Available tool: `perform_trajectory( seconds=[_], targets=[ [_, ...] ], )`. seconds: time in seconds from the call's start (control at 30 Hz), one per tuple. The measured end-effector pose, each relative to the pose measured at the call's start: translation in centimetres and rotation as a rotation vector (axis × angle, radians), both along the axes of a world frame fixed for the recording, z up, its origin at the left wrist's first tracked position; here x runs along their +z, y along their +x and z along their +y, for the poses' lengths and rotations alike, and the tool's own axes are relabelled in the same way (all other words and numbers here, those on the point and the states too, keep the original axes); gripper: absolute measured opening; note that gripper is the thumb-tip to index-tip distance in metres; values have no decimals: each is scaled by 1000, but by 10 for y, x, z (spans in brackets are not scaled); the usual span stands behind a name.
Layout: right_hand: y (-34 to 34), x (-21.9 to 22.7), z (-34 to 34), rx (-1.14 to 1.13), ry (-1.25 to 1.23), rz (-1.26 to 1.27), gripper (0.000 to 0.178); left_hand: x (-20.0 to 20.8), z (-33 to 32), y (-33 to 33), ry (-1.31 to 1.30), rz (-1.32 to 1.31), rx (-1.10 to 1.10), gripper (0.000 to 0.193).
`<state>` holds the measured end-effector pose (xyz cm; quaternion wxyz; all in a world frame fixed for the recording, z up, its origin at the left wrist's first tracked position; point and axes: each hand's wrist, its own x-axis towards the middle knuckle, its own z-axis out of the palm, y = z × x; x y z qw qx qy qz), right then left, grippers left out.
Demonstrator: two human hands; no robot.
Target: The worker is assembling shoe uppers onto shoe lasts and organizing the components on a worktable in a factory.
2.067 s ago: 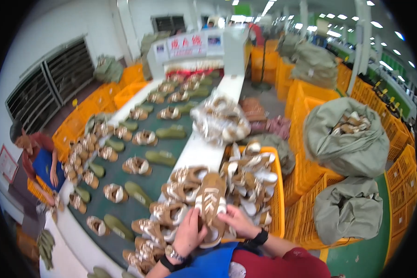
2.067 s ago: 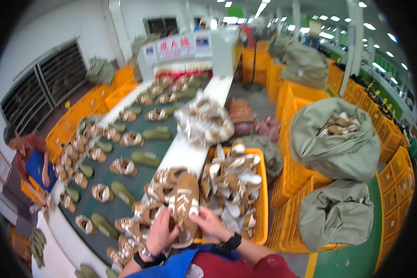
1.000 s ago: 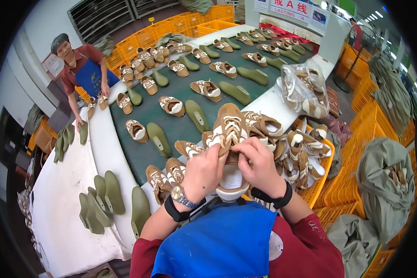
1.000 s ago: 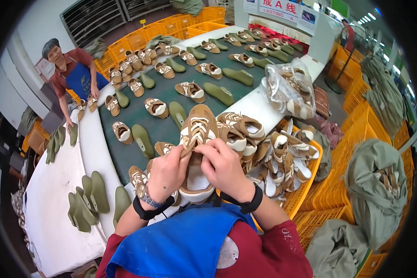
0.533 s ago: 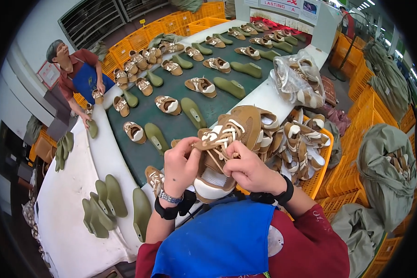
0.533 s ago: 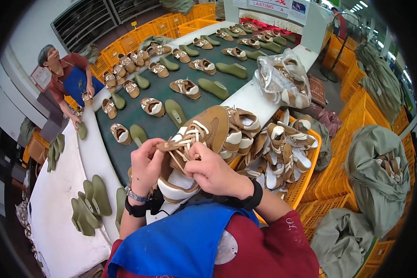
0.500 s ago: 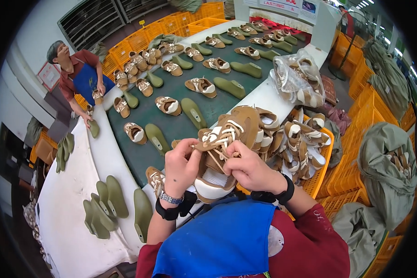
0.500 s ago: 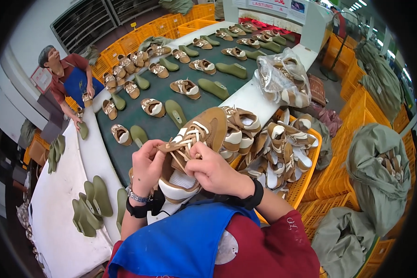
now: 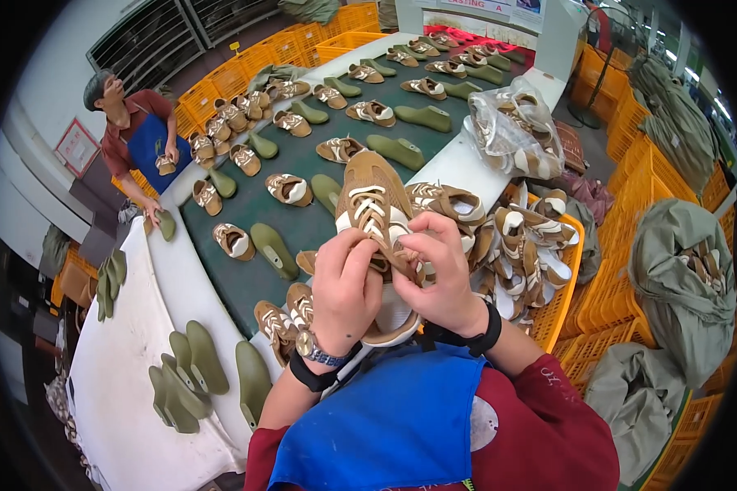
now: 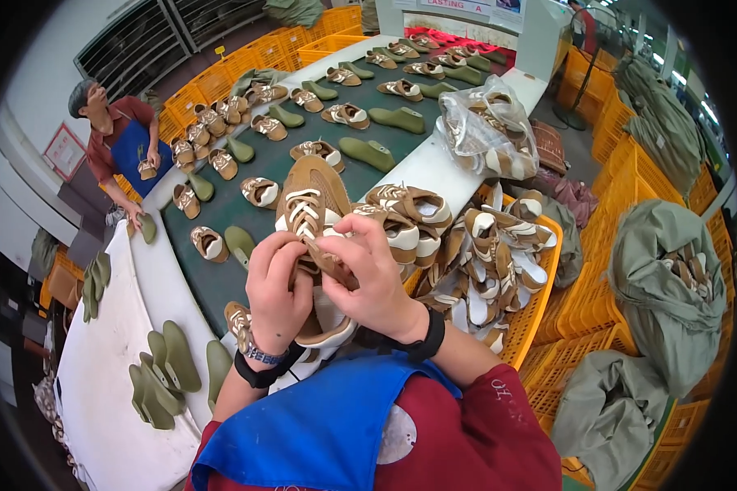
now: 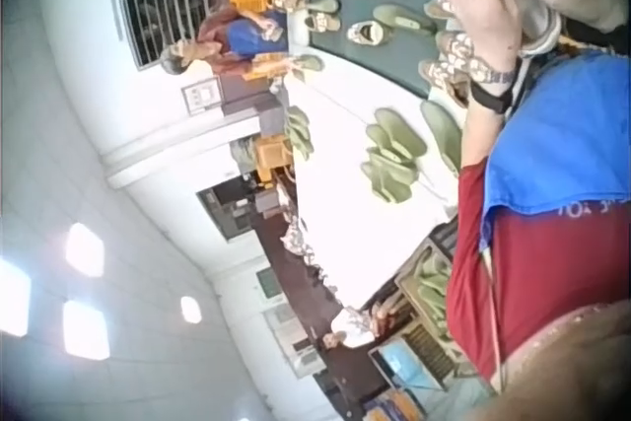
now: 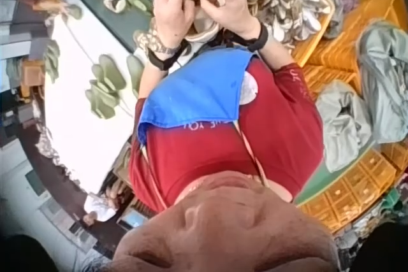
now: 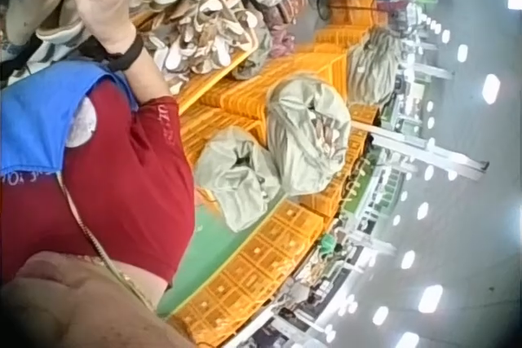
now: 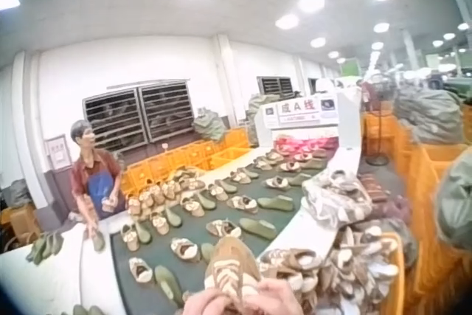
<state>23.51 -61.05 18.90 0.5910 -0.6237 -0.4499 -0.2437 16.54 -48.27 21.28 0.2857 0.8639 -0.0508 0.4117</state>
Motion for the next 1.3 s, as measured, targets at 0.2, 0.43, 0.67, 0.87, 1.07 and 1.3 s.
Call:
perform_trajectory(
  seconds=[0.2, 0.43, 0.67, 0.87, 1.07, 1.3],
  targets=[
    [9, -11, 0, 71, 41, 117, 48, -3, 6, 2, 104, 71, -179, 16],
    [32, -31, -5, 325, 97, 513, 42, -18, 23, -10, -227, 274, -338, 15],
    [19, -2, 2, 169, -49, 231, 37, -2, 9, -2, 432, 193, 37, 36],
    [18, -2, -2, 200, -140, 229, 29, -4, 34, 1, 229, -7, 9, 25],
    [9, -7, -21, -18, -364, 24, 27, -19, 30, 15, 304, 244, 212, 24],
    [-15, 11, -65, -254, -740, -7, 55, -17, -1, 39, 416, 298, 158, 14]
  ],
)
